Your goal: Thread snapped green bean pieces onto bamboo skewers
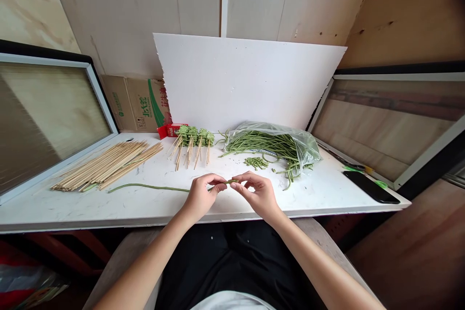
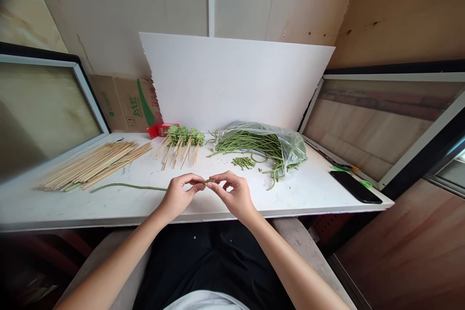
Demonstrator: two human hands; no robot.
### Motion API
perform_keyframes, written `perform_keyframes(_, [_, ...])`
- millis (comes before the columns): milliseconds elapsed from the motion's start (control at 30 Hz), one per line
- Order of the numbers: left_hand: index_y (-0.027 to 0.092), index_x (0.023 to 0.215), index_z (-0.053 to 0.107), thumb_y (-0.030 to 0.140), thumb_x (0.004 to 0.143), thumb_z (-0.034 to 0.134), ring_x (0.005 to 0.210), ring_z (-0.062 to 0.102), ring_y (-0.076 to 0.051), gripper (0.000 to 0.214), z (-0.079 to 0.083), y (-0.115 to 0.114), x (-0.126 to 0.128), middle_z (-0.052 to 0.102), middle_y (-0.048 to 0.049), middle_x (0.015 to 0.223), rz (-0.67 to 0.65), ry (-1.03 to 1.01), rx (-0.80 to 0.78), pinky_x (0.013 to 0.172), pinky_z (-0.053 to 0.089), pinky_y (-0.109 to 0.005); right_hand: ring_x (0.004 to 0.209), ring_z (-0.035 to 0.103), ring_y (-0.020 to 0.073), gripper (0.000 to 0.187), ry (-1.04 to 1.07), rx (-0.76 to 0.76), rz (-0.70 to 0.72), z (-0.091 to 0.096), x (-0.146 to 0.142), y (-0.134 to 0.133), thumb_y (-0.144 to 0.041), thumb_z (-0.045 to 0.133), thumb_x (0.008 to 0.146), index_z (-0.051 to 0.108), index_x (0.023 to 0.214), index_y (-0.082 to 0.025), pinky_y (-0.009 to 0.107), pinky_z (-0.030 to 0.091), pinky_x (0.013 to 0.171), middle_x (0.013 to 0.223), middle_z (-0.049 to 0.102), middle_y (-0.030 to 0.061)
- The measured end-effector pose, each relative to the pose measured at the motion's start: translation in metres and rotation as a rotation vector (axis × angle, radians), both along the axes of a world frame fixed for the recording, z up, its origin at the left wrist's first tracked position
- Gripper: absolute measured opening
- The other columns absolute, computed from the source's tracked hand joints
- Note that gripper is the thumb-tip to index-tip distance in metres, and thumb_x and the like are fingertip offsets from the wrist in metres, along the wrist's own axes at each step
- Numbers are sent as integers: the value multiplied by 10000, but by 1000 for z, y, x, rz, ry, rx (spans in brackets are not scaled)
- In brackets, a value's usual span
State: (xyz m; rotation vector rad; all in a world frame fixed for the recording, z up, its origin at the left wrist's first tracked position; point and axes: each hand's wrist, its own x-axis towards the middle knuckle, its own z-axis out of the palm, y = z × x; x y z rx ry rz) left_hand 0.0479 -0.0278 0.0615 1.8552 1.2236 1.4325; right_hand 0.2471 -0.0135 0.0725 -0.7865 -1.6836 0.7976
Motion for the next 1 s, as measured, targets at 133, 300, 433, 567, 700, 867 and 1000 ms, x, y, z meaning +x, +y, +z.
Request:
perform_keyframes(133, [189, 904, 770, 261, 889, 724, 845, 720, -222, 87, 0, -1, -2, 784, -68, 885, 16, 26, -16, 839, 566, -345, 798, 711, 238, 226, 32, -59, -41, -4, 1, 1, -439, 827, 812, 809, 929, -247, 331, 530, 639, 911, 780, 86])
perform_keyframes(300, [180, 976, 762, 333, 919, 716, 843, 715, -206, 169, 3, -5, 3, 778, -76, 916, -29, -2, 33, 822, 563, -324, 735, 680, 217, 255, 98, -164, -4, -8, 0, 6, -461, 843, 779, 808, 890, -234, 310, 491, 566, 871, 763, 79])
perform_keyframes(433, [166, 969, 750, 368, 944, 690, 755, 705, -182, 212, 3, -8, 9, 768, -73, 871, -76, -69, 0, 770, 561, -308, 750, 644, 204, 285, 144, -223, 63, -8, -3, 7, -485, 854, 750, 806, 872, -232, 291, 465, 548, 886, 747, 71])
perform_keyframes(567, [163, 948, 746, 395, 943, 687, 740, 704, -181, 240, 2, -9, 12, 761, -70, 856, -103, -106, -39, 754, 558, -302, 705, 578, 168, 283, 154, -277, 107, -7, -4, 5, -494, 836, 767, 803, 862, -230, 280, 438, 558, 863, 729, 58])
perform_keyframes(700, [158, 929, 743, 425, 961, 654, 731, 704, -187, 283, 2, -11, 16, 748, -71, 809, -131, -131, -59, 742, 556, -301, 648, 526, 147, 305, 180, -340, 125, -9, -6, 3, -523, 829, 761, 790, 820, -226, 280, 414, 562, 825, 722, 49])
perform_keyframes(867, [155, 843, 727, 394, 954, 649, 684, 681, -173, 275, 1, -10, 17, 725, -56, 732, -131, -158, -51, 698, 549, -283, 561, 442, 113, 331, 246, -437, 182, -18, -9, 4, -541, 828, 749, 770, 793, -218, 280, 380, 547, 758, 684, 21])
perform_keyframes(1000, [159, 821, 714, 342, 945, 646, 667, 663, -160, 231, -1, -8, 15, 709, -42, 710, -145, -155, -53, 681, 545, -270, 589, 466, 120, 337, 295, -540, 274, -20, -11, 2, -530, 832, 752, 743, 767, -206, 267, 377, 565, 704, 637, 10])
